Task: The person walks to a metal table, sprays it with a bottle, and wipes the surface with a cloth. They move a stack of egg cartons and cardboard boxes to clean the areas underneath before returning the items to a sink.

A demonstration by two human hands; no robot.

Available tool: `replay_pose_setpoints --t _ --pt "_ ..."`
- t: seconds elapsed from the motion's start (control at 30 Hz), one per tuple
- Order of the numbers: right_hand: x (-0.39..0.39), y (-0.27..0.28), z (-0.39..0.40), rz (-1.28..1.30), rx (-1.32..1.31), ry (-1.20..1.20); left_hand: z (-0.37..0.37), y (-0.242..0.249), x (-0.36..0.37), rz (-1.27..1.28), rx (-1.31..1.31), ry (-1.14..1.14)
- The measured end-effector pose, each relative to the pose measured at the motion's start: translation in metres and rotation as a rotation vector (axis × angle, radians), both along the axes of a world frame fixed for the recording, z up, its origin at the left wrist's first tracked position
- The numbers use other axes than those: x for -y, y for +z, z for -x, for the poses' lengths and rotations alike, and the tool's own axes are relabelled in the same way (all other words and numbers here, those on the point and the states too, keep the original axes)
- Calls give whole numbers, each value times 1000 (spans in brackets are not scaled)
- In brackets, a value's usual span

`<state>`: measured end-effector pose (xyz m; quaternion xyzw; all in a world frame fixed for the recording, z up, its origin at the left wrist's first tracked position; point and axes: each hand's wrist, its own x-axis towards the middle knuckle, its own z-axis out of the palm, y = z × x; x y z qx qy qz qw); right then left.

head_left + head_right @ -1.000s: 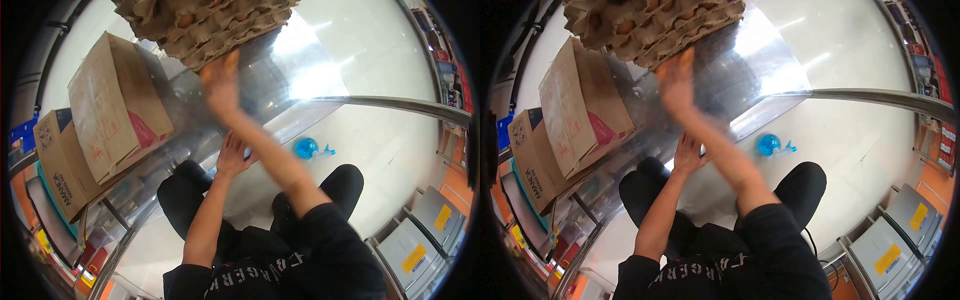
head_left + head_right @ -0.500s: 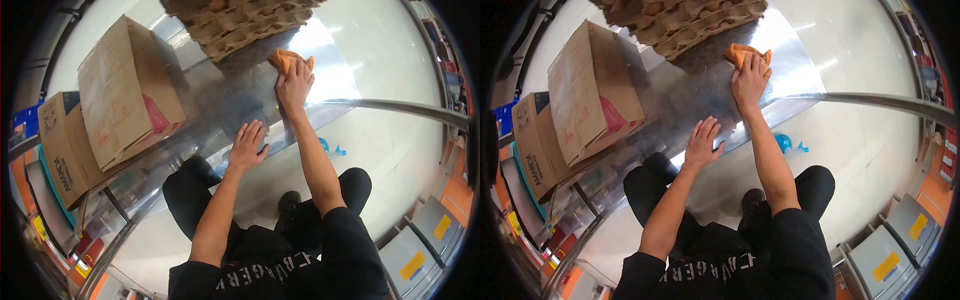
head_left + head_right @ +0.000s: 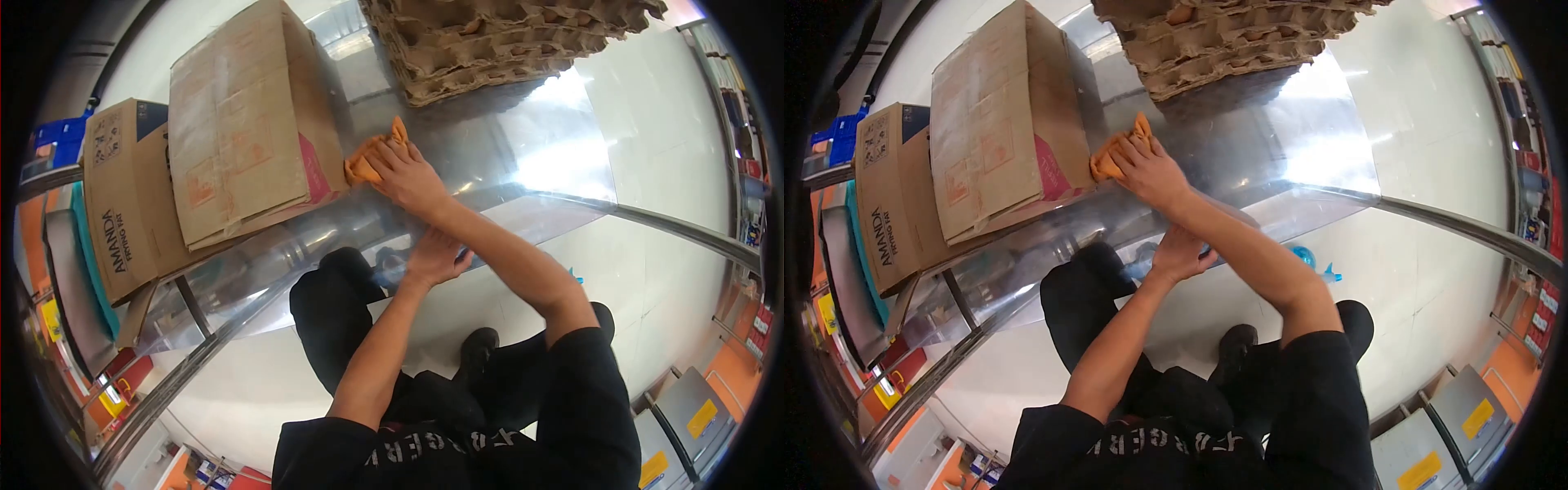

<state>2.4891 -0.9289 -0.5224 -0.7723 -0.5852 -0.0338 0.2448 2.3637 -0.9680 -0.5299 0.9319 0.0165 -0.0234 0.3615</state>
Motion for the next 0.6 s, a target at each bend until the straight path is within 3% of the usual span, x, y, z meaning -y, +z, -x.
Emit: replay_pose_setpoints --t 0.13,0.23,0.33,0.37,0.43,0.6 --pt "-85 -20 -5 -59 104 -320 2 25 0 262 -162 168" --pt "-130 -27 -41 -3 48 -370 4 22 1 143 -222 134" --pt "-115 -26 -36 64 -11 -305 3 18 -2 132 -275 55" --pt "-92 -10 -26 -31 -48 -224 5 11 1 102 -147 58" --pt "-35 -9 6 36 -1 -166 6 -7 4 34 116 61" --pt "-53 -18 -23 18 110 -209 10 -11 7 -17 213 64"
